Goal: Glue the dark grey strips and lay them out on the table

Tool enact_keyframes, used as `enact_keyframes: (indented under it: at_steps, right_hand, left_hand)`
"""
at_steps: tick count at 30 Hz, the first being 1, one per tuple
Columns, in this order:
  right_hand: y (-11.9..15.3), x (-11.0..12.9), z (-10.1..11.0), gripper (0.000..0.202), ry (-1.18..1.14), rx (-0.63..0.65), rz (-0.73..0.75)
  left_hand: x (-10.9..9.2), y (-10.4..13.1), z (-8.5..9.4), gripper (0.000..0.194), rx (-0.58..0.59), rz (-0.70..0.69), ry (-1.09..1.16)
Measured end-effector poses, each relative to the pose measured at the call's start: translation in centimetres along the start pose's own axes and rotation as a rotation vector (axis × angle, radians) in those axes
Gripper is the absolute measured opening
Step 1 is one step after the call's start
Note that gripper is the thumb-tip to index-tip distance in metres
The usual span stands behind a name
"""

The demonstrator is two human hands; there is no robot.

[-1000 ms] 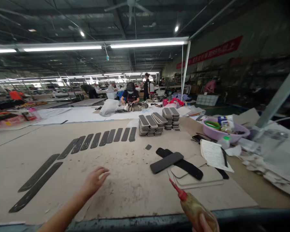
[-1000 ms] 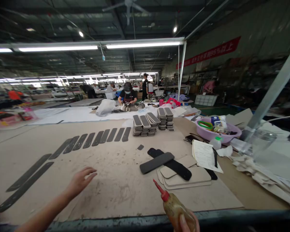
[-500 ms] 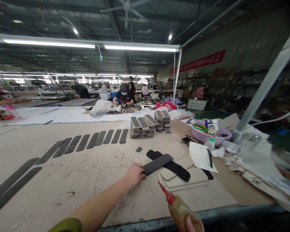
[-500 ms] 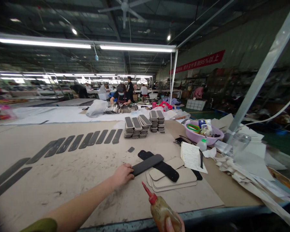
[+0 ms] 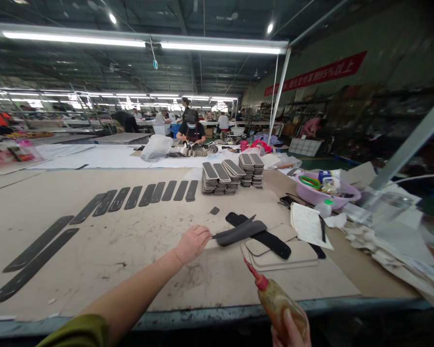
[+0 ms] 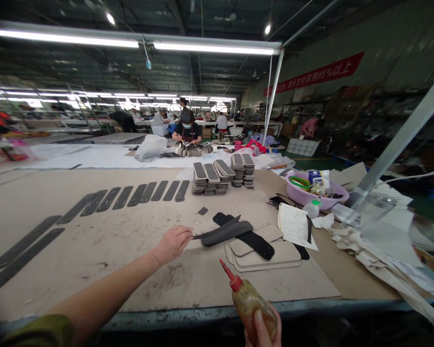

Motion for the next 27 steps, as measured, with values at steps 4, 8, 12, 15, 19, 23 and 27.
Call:
enact_keyframes:
  at_steps: [4, 8, 12, 15, 19, 23, 27]
  right_hand:
    - [1.6, 1.0, -0.8, 0.069, 0.040, -0.004, 0.045]
    - [4.6, 2.0, -3.8, 0.058, 0.244, 0.128, 0.260]
    - [7.8, 1.8, -7.4, 0.045, 0.512, 0.287, 0.531]
    - [9.7, 1.3, -10.1, 0.034, 0.639, 0.454, 0.804]
    - [11.3, 0.1, -12.7, 0.027, 0.750, 0.623, 1.039]
    - [12.0, -0.8, -14.5, 0.022, 0.786, 0.696, 1.062]
    - [12.6, -1.7, -15.5, 0.018, 0.810, 0.757, 1.052]
  left_hand:
    - [-1.4, 6.9, 3.8, 0.023, -0.058, -0.203, -0.089]
    - [-2.0, 12.5, 3.7, 0.022, 0.022, -0.206, -0.030]
    - [-1.8, 14.5, 2.1, 0.023, 0.081, -0.104, 0.049]
    - [-1.7, 14.5, 1.7, 0.025, 0.101, -0.060, 0.064]
    - [-2.0, 14.4, 1.7, 0.028, 0.108, -0.093, 0.044]
    - [-1.9, 14.8, 1.3, 0.024, 0.096, -0.098, 0.057]
    - [-1.8, 14.8, 1.1, 0.023, 0.082, -0.088, 0.107]
Point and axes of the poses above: each hand's wrist, its own y-axis away from the middle knuckle, its own z-axis out of the back of the hand, x = y × z, the point moved 8 cm from there along -y, towards the middle knuckle, and after that the axes turned 8 degrees about -y, right-handed, at the moved point
